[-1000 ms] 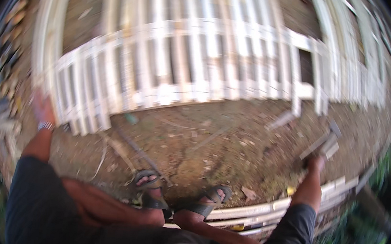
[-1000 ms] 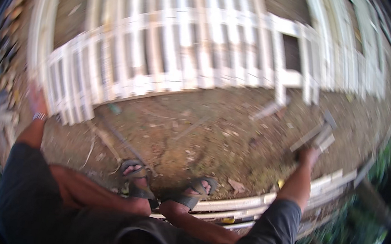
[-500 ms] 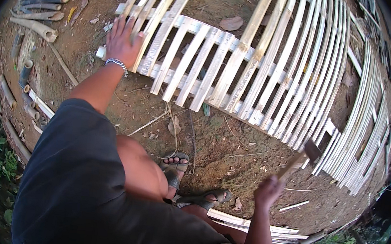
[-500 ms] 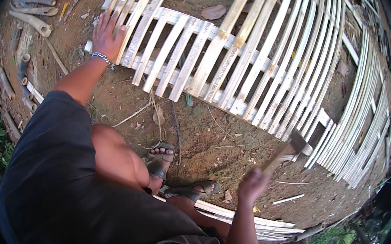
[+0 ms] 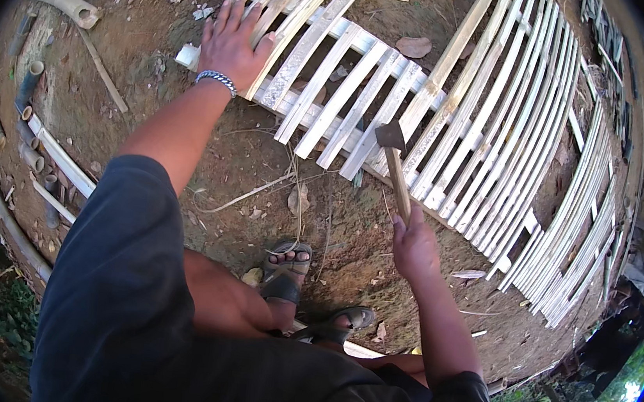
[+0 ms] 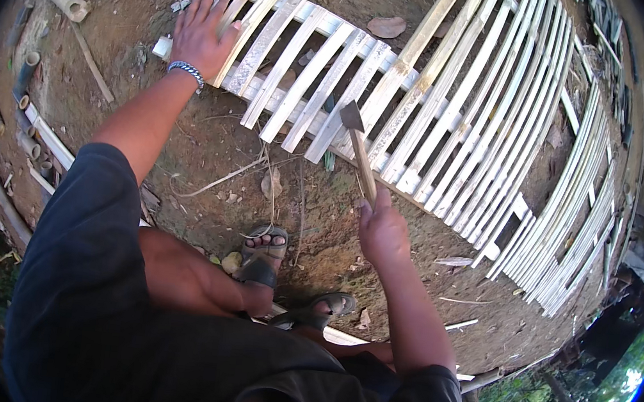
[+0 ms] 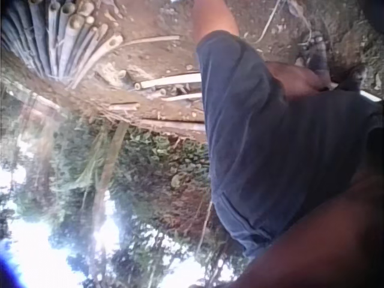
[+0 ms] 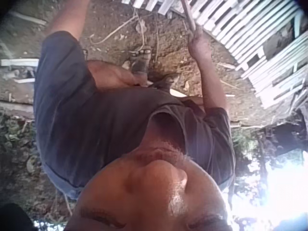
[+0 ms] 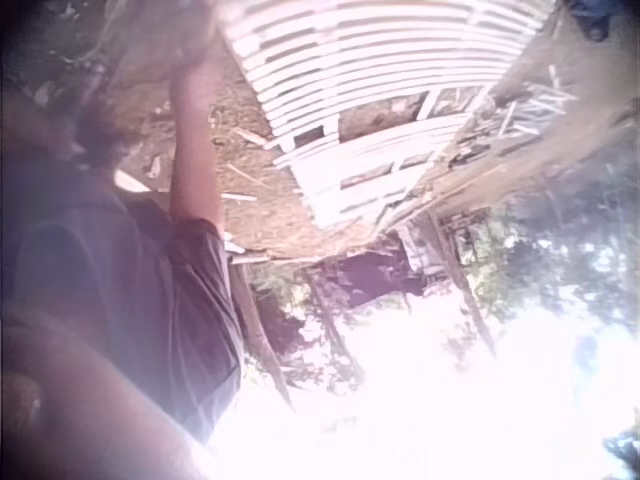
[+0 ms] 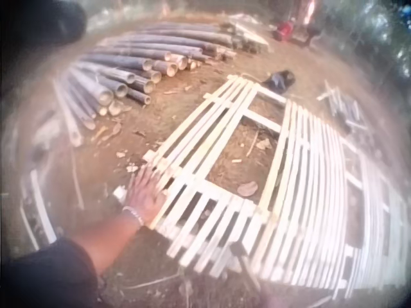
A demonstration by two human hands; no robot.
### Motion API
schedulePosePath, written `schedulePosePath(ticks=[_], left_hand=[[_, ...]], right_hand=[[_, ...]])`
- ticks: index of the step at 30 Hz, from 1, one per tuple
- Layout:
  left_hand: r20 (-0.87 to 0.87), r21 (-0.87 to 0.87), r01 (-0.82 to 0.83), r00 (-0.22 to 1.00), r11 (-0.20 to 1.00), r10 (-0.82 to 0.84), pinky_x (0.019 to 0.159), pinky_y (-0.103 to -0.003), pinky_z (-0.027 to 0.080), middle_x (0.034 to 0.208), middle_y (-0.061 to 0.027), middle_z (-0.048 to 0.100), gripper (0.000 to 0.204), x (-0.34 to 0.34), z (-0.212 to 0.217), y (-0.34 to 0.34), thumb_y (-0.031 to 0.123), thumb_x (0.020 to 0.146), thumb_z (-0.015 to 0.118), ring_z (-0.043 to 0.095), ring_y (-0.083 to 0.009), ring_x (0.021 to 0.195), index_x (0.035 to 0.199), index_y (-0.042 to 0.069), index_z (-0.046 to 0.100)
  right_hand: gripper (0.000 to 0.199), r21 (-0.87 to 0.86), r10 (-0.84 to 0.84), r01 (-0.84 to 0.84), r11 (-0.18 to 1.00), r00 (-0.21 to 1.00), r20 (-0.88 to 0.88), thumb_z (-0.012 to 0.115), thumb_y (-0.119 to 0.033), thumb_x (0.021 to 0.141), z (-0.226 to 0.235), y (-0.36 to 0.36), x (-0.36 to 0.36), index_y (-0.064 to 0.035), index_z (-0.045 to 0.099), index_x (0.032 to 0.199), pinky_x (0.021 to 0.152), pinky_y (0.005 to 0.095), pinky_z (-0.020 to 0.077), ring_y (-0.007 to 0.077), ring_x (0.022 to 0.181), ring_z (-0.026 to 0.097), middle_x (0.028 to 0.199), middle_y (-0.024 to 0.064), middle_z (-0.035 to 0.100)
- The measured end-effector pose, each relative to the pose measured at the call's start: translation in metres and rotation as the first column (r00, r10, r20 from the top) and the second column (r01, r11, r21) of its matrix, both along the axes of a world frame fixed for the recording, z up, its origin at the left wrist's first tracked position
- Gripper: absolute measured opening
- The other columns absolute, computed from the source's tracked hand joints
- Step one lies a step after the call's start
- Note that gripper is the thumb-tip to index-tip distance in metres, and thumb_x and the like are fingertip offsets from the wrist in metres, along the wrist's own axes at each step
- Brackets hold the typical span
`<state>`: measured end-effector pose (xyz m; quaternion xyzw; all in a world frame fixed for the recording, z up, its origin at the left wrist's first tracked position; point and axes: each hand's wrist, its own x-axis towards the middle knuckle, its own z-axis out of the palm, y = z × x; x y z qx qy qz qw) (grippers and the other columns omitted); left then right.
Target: The person hammers bamboo slats into a rectangular frame on the ground using a small axe. They adjust the alignment of the slats by hand before striking them.
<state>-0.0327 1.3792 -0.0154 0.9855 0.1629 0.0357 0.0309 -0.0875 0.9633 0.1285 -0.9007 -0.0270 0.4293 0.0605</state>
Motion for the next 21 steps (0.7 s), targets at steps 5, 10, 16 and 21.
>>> schedulePosePath(ticks=[5, 10, 16, 21], left_hand=[[0.050, 0.000, 0.004, 0.999, 1.000, -0.004, 0.127, -0.054, 0.015, 0.169, -0.0132, 0.026, 0.068, -0.001, -0.003, 0.001, 0.053, 0.100, 0.044, 0.021, -0.0308, 0.156, 0.157, 0.017, 0.041], [0.039, 0.014, 0.003, 0.999, 1.000, -0.004, 0.126, -0.053, 0.017, 0.168, -0.0133, 0.026, 0.066, 0.002, -0.003, -0.004, 0.051, 0.102, 0.046, 0.022, -0.0318, 0.156, 0.158, 0.017, 0.040], [0.070, 0.003, -0.003, 0.998, 1.000, 0.003, 0.126, -0.053, 0.017, 0.168, -0.0128, 0.027, 0.066, 0.001, -0.003, -0.002, 0.053, 0.101, 0.046, 0.022, -0.0311, 0.156, 0.157, 0.017, 0.042], [0.060, 0.022, -0.018, 0.998, 1.000, 0.017, 0.127, -0.053, 0.017, 0.168, -0.0116, 0.028, 0.066, -0.002, -0.009, 0.000, 0.052, 0.100, 0.046, 0.022, -0.0292, 0.156, 0.157, 0.018, 0.042]], right_hand=[[0.046, 0.235, 0.022, -0.064, 0.970, 0.984, 0.177, 0.048, -0.030, 0.108, 0.017, -0.002, 0.000, 0.0014, 0.042, 0.142, 0.068, 0.0552, 0.0560, 0.0431, 0.078, 0.071, 0.087, 0.0287, 0.069], [0.043, -0.060, 0.097, -0.099, 0.993, 0.995, -0.029, 0.050, -0.029, 0.108, -0.005, 0.001, -0.003, 0.0026, 0.043, 0.136, 0.065, 0.0560, 0.0550, 0.0448, 0.075, 0.070, 0.083, 0.0282, 0.068], [0.045, 0.240, -0.086, 0.090, 0.967, 0.996, -0.029, 0.049, -0.030, 0.109, -0.004, -0.008, -0.006, 0.0019, 0.041, 0.139, 0.064, 0.0451, 0.0570, 0.0334, 0.070, 0.069, 0.082, 0.0203, 0.068], [0.033, 0.609, -0.451, 0.423, 0.670, 0.885, -0.119, 0.046, -0.027, 0.110, 0.015, 0.006, -0.020, 0.0001, 0.043, 0.128, 0.051, 0.0290, 0.0485, 0.0148, 0.058, 0.058, 0.076, 0.0078, 0.060]])
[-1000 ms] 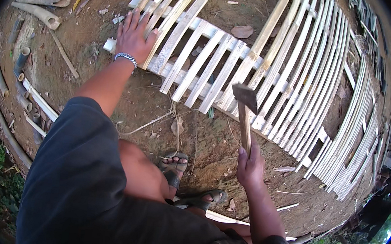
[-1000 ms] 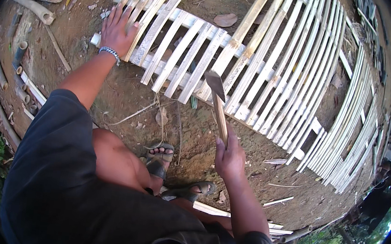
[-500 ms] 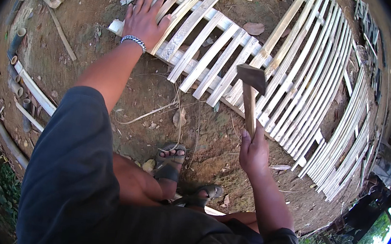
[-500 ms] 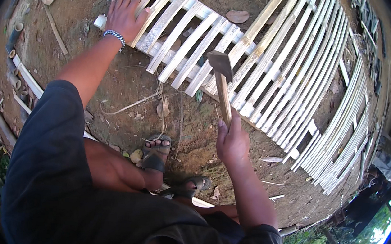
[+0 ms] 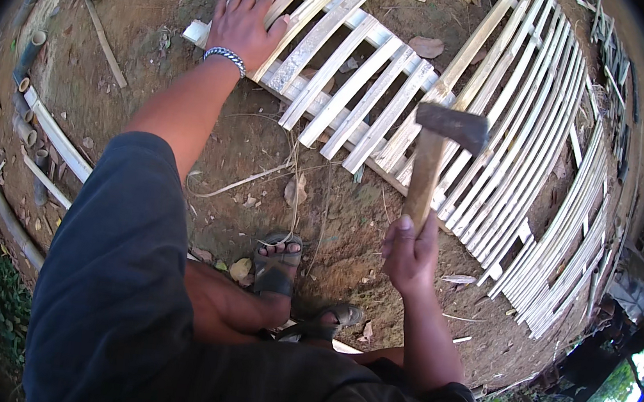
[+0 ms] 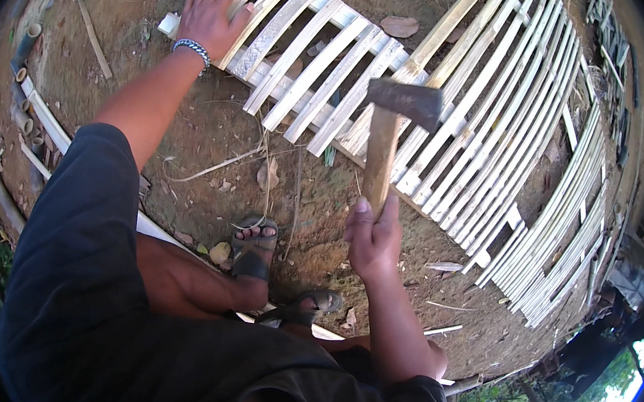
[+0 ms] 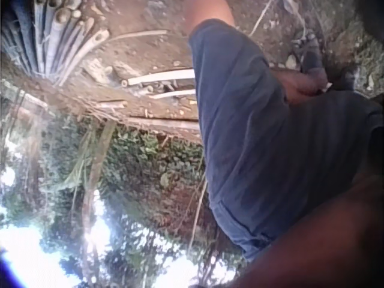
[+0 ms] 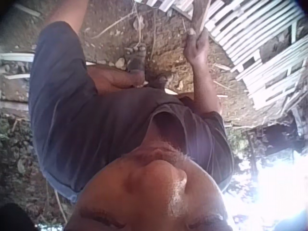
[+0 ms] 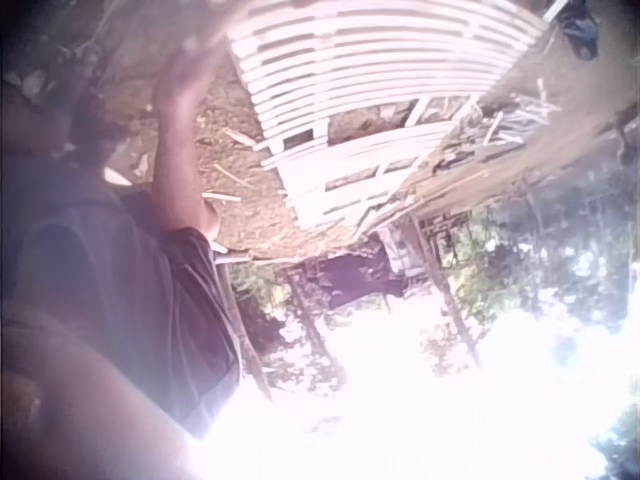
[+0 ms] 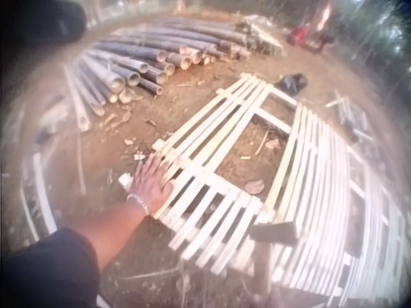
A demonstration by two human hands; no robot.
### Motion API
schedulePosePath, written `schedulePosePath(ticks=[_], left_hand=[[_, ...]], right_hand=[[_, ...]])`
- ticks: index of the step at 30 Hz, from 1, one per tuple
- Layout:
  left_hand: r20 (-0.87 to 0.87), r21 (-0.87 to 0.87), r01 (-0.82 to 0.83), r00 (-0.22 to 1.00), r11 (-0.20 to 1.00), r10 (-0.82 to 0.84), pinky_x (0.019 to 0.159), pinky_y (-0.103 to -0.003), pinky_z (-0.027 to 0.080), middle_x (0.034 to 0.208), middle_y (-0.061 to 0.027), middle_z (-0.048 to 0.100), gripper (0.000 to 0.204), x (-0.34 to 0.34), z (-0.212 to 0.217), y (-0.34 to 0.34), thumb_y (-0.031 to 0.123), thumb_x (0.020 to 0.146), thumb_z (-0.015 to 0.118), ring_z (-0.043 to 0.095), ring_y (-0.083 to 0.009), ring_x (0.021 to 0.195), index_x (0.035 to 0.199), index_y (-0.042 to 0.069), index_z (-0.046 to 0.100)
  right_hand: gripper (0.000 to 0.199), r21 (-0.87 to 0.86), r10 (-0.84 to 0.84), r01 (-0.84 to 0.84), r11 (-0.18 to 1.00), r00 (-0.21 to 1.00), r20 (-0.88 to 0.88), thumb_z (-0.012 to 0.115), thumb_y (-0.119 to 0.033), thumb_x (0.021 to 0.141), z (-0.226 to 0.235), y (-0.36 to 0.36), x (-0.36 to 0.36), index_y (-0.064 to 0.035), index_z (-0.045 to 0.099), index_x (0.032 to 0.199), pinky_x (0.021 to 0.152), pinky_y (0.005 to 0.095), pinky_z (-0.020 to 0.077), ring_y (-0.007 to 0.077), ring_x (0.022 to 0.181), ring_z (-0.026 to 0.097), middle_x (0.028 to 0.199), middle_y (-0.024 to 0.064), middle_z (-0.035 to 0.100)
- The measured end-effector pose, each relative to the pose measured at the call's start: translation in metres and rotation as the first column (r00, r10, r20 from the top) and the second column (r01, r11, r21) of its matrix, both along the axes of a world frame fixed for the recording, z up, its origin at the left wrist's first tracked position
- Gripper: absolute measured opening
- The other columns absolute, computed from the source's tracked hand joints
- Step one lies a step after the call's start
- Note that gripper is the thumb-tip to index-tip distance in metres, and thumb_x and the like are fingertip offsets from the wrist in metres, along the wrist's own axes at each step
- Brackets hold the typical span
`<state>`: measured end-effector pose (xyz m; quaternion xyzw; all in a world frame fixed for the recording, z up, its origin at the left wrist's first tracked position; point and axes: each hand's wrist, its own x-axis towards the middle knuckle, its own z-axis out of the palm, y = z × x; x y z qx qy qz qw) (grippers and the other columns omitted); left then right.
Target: The person hammers bamboo slats into a rectangular frame on the ground using a small axe. They adjust the alignment of the slats by hand before striking them.
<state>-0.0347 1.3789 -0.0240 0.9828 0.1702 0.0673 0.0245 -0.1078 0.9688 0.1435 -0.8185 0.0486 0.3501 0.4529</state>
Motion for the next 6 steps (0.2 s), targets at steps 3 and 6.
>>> schedulePosePath(ticks=[3, 6], left_hand=[[0.009, 0.005, 0.001, 1.000, 1.000, -0.001, 0.127, -0.052, 0.017, 0.168, -0.0115, 0.029, 0.066, 0.0004, -0.0024, 0.0004, 0.052, 0.100, 0.046, 0.022, -0.0288, 0.156, 0.157, 0.018, 0.042], [0.026, 0.004, 0.001, 1.000, 1.000, -0.001, 0.127, -0.052, 0.017, 0.168, -0.0117, 0.029, 0.066, 0.0025, -0.0022, 0.0004, 0.052, 0.100, 0.046, 0.022, -0.0287, 0.156, 0.157, 0.018, 0.042]], right_hand=[[0.029, 0.207, -0.107, 0.082, 0.975, 0.988, 0.113, 0.043, -0.029, 0.111, 0.0097, 0.0028, 0.0086, -0.0021, 0.043, 0.122, 0.048, 0.0252, 0.0444, 0.0104, 0.055, 0.053, 0.075, 0.0056, 0.057], [0.027, 0.348, -0.228, 0.156, 0.924, 0.958, 0.176, 0.042, -0.030, 0.111, 0.0116, 0.0057, 0.0133, -0.0037, 0.042, 0.118, 0.046, 0.0264, 0.0440, 0.0120, 0.054, 0.053, 0.076, 0.0075, 0.057]])
